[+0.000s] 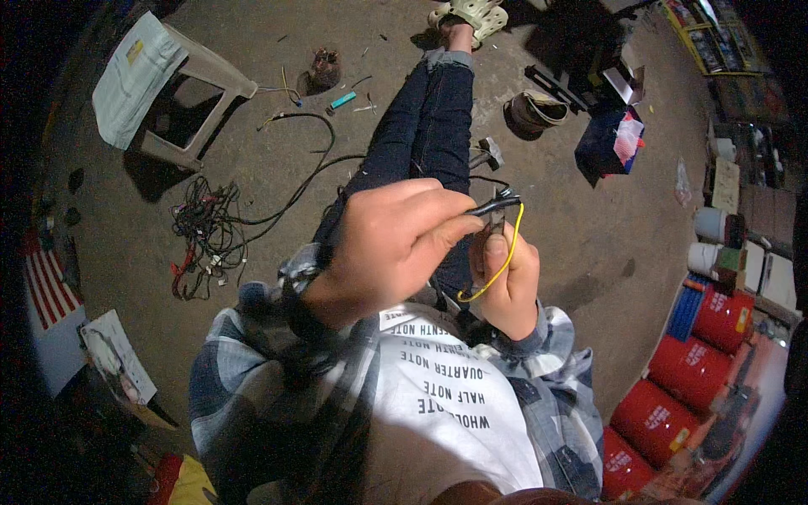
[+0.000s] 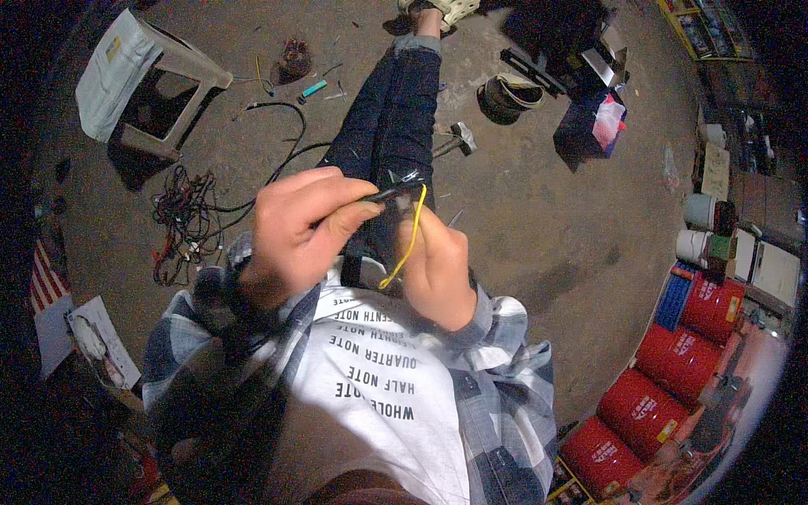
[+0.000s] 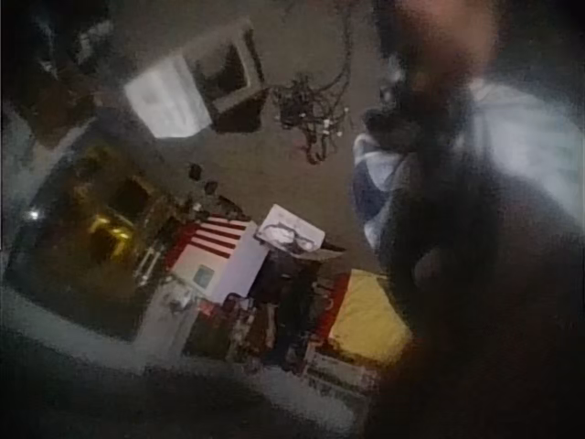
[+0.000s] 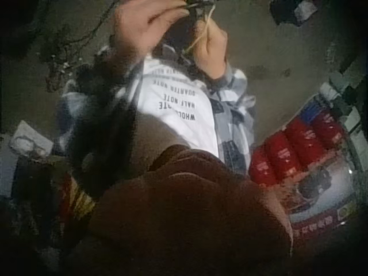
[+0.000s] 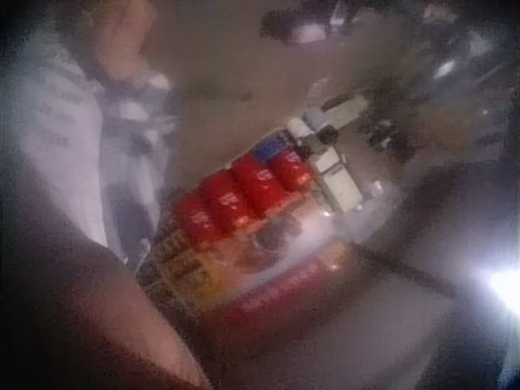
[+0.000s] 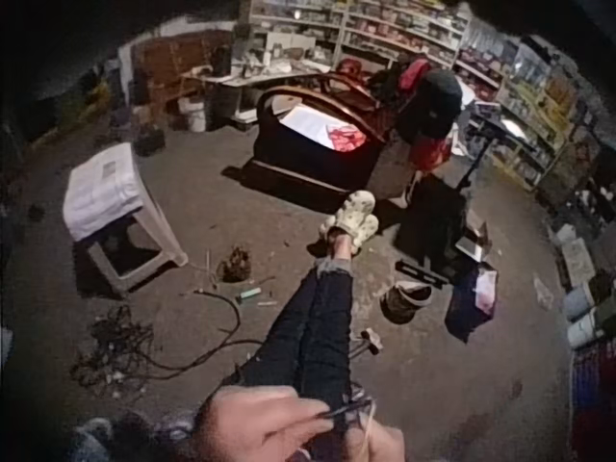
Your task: The person sits on the floor and uses orange-handled scissors to cut a yellow wire, then twists the ends by hand. They use a hammer to tap the wire ends and later use pliers to strip and adjust the wire. The person continues to twist and manipulate the wire ends throughout the clip.
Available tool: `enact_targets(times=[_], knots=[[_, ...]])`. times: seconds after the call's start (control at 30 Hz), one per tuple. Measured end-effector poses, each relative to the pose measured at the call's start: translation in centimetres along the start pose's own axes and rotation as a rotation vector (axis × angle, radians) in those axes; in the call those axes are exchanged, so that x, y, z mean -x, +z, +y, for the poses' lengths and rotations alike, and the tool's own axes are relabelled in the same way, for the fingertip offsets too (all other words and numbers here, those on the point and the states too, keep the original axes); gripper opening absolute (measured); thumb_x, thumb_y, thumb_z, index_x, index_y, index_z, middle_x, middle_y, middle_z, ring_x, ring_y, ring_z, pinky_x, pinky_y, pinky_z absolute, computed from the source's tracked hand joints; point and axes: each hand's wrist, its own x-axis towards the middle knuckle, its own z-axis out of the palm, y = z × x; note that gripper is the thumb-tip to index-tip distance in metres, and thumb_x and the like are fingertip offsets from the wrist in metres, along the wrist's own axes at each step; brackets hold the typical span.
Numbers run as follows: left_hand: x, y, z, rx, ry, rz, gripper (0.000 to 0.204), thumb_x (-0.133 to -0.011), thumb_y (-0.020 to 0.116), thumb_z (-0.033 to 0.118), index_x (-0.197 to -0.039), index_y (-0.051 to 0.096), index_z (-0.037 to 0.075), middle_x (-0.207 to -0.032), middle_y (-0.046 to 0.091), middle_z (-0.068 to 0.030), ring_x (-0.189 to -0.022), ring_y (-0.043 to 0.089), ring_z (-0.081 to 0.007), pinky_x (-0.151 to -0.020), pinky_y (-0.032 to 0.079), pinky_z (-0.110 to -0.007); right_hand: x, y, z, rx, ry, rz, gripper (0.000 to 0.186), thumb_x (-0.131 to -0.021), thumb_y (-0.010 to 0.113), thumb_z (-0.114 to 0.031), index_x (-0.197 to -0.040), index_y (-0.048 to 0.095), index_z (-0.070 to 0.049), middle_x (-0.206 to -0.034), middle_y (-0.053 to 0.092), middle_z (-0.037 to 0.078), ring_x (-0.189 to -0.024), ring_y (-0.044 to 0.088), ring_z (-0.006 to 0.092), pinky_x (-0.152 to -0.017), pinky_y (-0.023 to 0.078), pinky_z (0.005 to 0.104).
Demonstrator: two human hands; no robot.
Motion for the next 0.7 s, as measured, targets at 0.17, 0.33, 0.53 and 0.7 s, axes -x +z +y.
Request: enact_targets(times=[0.17,0.33,0.53,0.7], knots=[[-0.9,-1.3,-1.1,0.057,-0.017,-0.151,0.012,-0.076,0.066,0.004,-0.086,0.064,-0.002,-0.069,0.06,-0.0122,-0.064,0.06,-0.0237,-0.057,0.044,-0.03,-0.5,-0.9,-0.2,0.201,-0.082,-0.013,0.03,-0.097,0.04,-0.022,-0.083,0.05,0.002,-0.057,0.045,0.001,-0.048,0.042,0.0072,-0.045,0.032,0.0237],[-1.9,-0.5,-1.5,0.076,0.093,-0.057,0.013,-0.076,0.067,0.004,-0.087,0.066,-0.001,-0.069,0.058,-0.0105,-0.06,0.055,-0.0219,-0.055,0.042,-0.029,-2.0,-2.7,-0.3,0.416,-0.245,0.014,0.012,-0.088,0.048,-0.007,-0.093,0.056,0.0,-0.066,0.052,0.016,-0.057,0.055,0.0328,-0.052,0.043,0.0355],[-2.1,-1.4,-2.6,0.052,0.185,-0.046,0.019,-0.072,0.07,0.008,-0.09,0.07,0.003,-0.071,0.057,-0.007,-0.063,0.053,-0.0181,-0.055,0.04,-0.028,-3.7,-4.6,-1.1,0.595,-0.543,0.033,0.014,-0.082,0.059,-0.014,-0.082,0.057,0.0,-0.067,0.05,0.014,-0.056,0.051,0.0312,-0.05,0.04,0.0355],[-1.7,-2.8,-3.1,0.001,0.198,-0.032,0.02,-0.07,0.071,0.009,-0.09,0.071,0.004,-0.073,0.057,-0.0048,-0.063,0.05,-0.0158,-0.056,0.038,-0.026,-3.2,-6.4,-0.9,0.549,-0.567,0.192,0.03,-0.09,0.053,-0.028,-0.079,0.058,0.0,-0.064,0.051,0.01,-0.052,0.047,0.0236,-0.048,0.037,0.0312]])
